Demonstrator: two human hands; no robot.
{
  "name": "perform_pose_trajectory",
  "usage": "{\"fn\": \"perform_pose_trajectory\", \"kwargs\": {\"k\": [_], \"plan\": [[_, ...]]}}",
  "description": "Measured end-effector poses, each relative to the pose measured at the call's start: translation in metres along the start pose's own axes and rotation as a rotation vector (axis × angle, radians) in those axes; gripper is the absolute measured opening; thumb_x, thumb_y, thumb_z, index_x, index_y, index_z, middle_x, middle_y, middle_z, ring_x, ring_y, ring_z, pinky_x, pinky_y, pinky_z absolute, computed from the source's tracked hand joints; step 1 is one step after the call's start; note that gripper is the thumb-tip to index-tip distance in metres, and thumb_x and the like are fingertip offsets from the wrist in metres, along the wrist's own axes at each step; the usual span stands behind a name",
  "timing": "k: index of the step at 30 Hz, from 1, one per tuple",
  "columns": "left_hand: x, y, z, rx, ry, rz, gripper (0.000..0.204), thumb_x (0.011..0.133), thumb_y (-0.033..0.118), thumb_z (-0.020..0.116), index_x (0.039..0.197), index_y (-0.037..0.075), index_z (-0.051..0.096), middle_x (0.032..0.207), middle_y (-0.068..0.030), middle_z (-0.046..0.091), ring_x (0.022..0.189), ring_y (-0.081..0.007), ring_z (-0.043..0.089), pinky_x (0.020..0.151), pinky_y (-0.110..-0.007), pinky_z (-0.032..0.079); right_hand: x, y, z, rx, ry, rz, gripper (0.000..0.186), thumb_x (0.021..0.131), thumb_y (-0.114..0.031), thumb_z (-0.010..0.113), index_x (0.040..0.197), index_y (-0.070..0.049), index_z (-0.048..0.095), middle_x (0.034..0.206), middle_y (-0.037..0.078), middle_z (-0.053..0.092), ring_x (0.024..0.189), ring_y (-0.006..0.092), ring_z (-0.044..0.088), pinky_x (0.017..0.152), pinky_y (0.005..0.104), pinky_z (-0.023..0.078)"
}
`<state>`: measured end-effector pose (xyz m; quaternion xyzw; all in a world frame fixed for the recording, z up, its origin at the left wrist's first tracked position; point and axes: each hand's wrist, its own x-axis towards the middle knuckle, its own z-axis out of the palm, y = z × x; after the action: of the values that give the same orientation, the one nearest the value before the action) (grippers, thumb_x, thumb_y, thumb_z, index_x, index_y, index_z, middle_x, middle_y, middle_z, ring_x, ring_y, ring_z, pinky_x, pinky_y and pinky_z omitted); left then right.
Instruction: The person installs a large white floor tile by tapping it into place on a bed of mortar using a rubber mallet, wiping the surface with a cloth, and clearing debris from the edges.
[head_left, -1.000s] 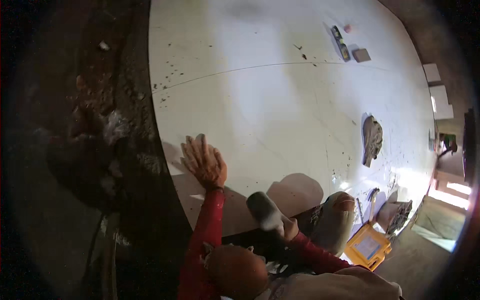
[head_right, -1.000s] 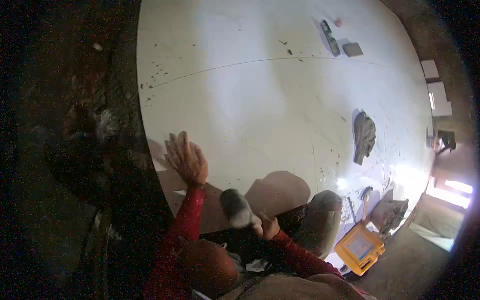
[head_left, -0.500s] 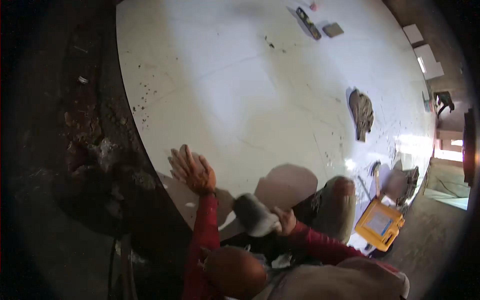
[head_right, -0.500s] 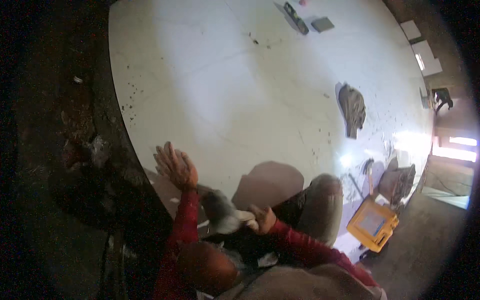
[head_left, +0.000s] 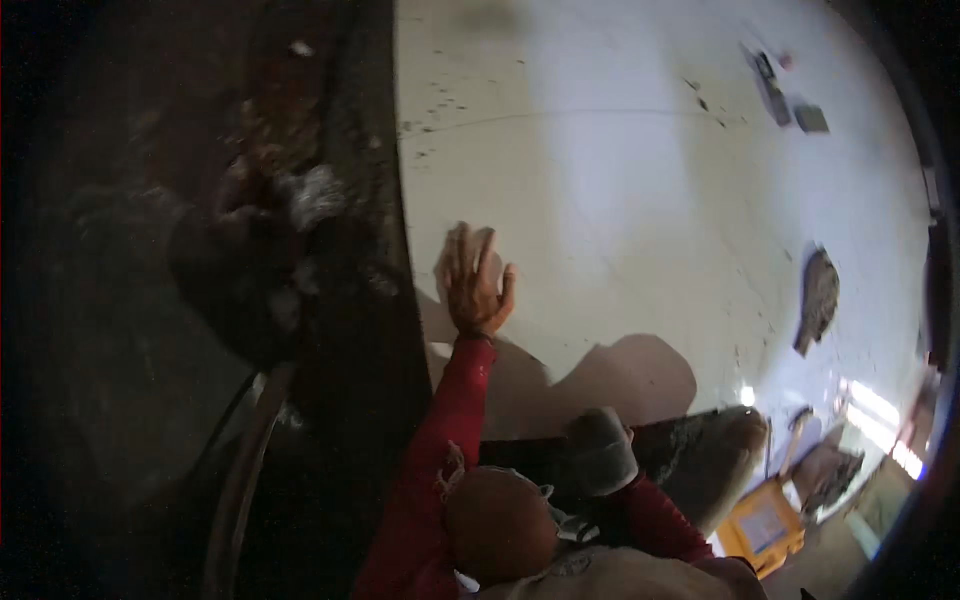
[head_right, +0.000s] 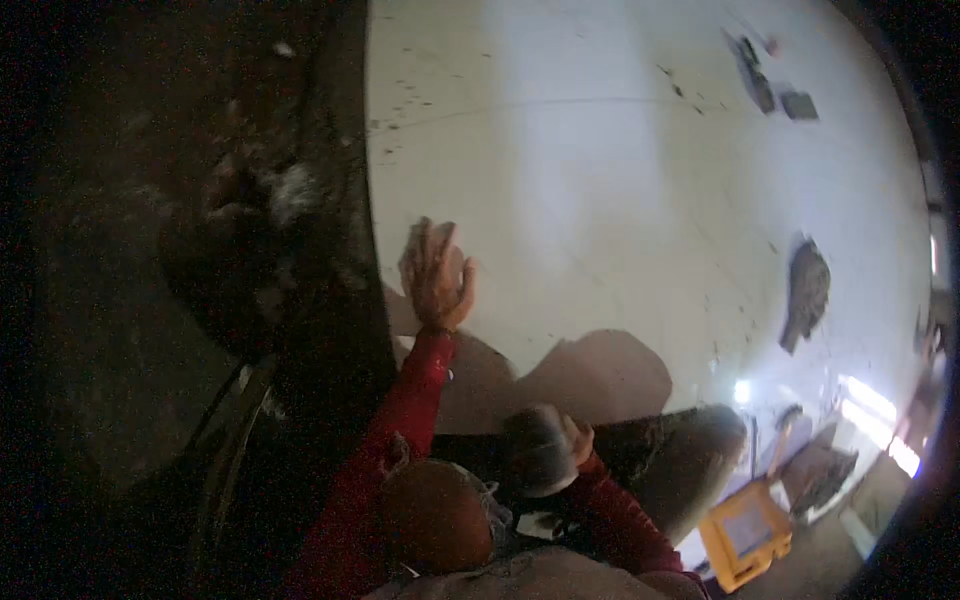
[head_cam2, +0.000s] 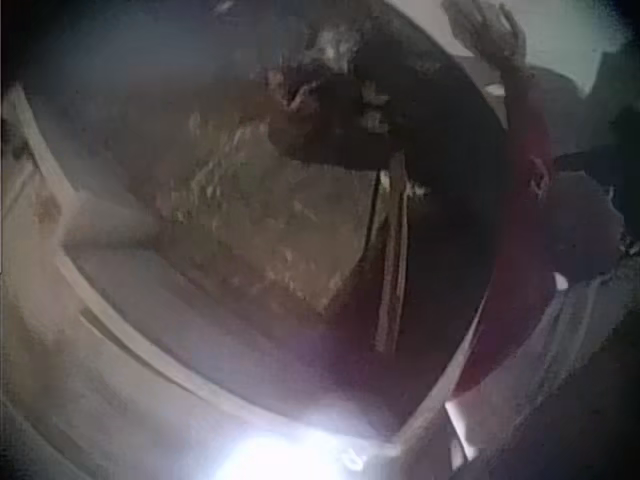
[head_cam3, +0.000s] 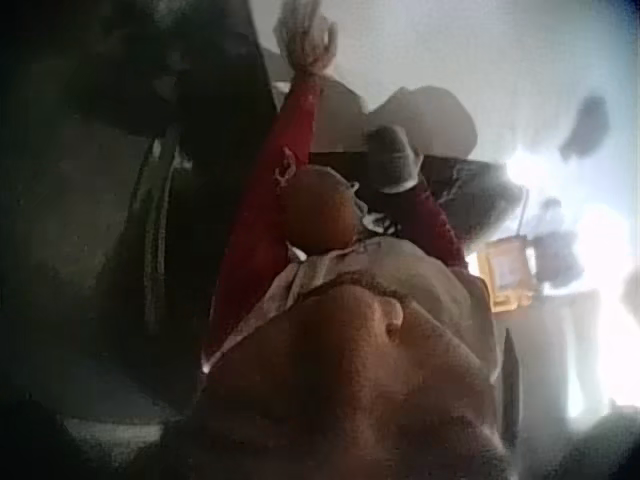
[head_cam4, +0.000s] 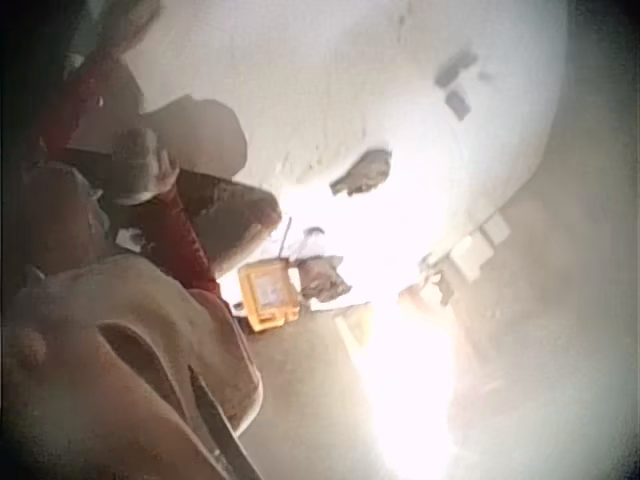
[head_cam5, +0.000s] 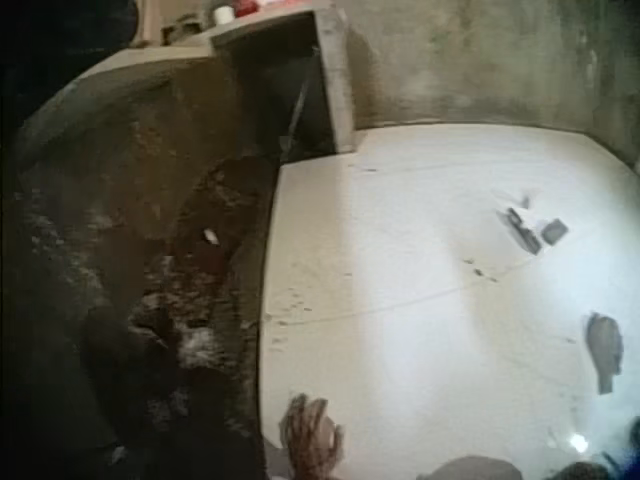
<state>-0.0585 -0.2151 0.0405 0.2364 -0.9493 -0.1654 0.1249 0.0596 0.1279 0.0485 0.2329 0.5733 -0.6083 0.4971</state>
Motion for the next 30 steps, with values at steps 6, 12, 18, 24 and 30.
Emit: {"fn": "perform_pose_trajectory", "kwargs": {"k": [6, 12, 18, 24, 30], "plan": [[0.002, -0.044, -0.007, -0.032, 0.075, 0.076, 0.057, 0.098, 0.039, 0.056, 0.148, 0.013, 0.048, 0.16, -0.0169, 0.034, 0.148, -0.039, 0.029, 0.118, -0.055, 0.027, 0.022, 0.071, -0.043, -0.705, -0.147, -0.538, 0.069, 0.097, -0.032, 0.057, 0.15, 0.004, 0.033, 0.149, 0.018, 0.046, 0.126, 0.0335, 0.054, 0.107, 0.0423, 0.043], [0.0, -0.047, -0.004, -0.041, 0.086, 0.054, 0.057, 0.099, 0.042, 0.053, 0.149, 0.013, 0.047, 0.16, -0.0177, 0.033, 0.148, -0.0395, 0.029, 0.12, -0.056, 0.024, 0.015, -0.009, 0.011, -0.171, -0.232, -0.335, 0.054, 0.097, -0.035, 0.058, 0.135, 0.003, 0.054, 0.123, 0.019, 0.065, 0.109, 0.0304, 0.065, 0.091, 0.0444, 0.053], [0.011, -0.05, -0.01, -0.037, 0.096, 0.047, 0.059, 0.098, 0.041, 0.055, 0.149, 0.011, 0.047, 0.158, -0.0191, 0.035, 0.147, -0.0416, 0.029, 0.12, -0.056, 0.024, 0.012, -0.024, 0.013, -0.837, -0.126, -0.301, 0.078, 0.09, -0.055, 0.068, 0.142, 0.0, 0.048, 0.144, 0.025, 0.051, 0.129, 0.0318, 0.054, 0.106, 0.0456, 0.044], [0.01, -0.058, -0.008, -0.075, 0.114, 0.081, 0.059, 0.099, 0.043, 0.054, 0.148, 0.011, 0.047, 0.158, -0.02, 0.036, 0.147, -0.0417, 0.03, 0.119, -0.056, 0.025, -0.013, -0.018, 0.012, 0.347, -0.298, -0.189, 0.082, 0.089, -0.055, 0.066, 0.143, 0.003, 0.046, 0.144, 0.023, 0.052, 0.13, 0.0326, 0.053, 0.107, 0.0466, 0.042], [0.0, -0.049, -0.003, -0.058, 0.074, 0.065, 0.058, 0.098, 0.042, 0.055, 0.148, 0.013, 0.047, 0.158, -0.0192, 0.036, 0.148, -0.0401, 0.029, 0.12, -0.056, 0.023, 0.018, -0.024, -0.003, -0.946, -0.003, -0.123, 0.053, 0.095, -0.034, 0.063, 0.131, 0.004, 0.054, 0.131, 0.02, 0.062, 0.11, 0.0308, 0.066, 0.094, 0.0435, 0.051]]}}
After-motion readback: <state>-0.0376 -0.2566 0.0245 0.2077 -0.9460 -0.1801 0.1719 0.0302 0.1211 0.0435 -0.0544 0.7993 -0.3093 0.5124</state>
